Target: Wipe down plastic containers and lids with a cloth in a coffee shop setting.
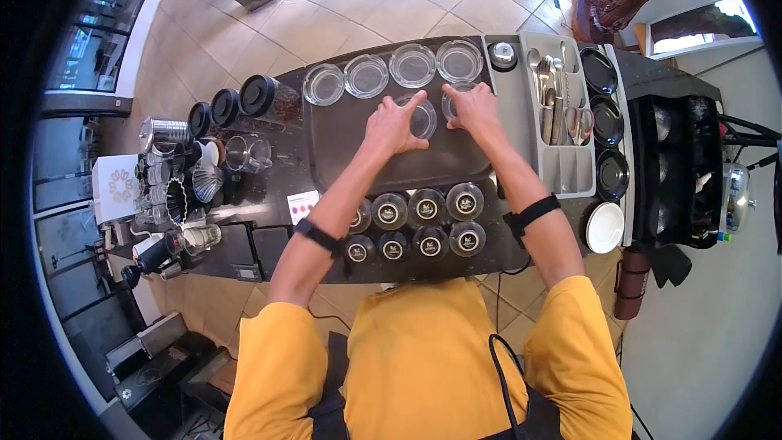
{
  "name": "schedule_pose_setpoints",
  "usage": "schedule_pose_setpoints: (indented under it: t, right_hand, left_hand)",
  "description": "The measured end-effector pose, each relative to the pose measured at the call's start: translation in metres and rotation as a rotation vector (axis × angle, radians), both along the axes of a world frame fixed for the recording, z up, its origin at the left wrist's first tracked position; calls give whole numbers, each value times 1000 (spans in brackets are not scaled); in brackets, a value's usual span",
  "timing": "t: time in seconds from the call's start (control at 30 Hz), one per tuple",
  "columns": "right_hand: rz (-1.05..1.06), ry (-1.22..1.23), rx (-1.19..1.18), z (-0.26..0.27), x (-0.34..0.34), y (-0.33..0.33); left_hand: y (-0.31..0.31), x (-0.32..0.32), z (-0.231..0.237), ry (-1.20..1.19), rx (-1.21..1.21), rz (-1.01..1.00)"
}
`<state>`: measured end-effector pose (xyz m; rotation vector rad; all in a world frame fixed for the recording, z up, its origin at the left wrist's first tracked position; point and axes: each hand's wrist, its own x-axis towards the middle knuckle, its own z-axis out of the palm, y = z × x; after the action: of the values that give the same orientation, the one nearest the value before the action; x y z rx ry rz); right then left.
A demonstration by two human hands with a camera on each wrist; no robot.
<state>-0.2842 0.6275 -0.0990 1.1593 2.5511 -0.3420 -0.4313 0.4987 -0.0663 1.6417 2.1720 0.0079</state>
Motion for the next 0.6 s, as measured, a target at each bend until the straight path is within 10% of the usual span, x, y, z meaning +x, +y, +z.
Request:
schedule_pose_setpoints:
  t: [0.6]
  right_hand:
    - [9, 88, 79, 11, 2, -19]
  left_hand:
    - [-245, -8, 118, -1063, 608, 712]
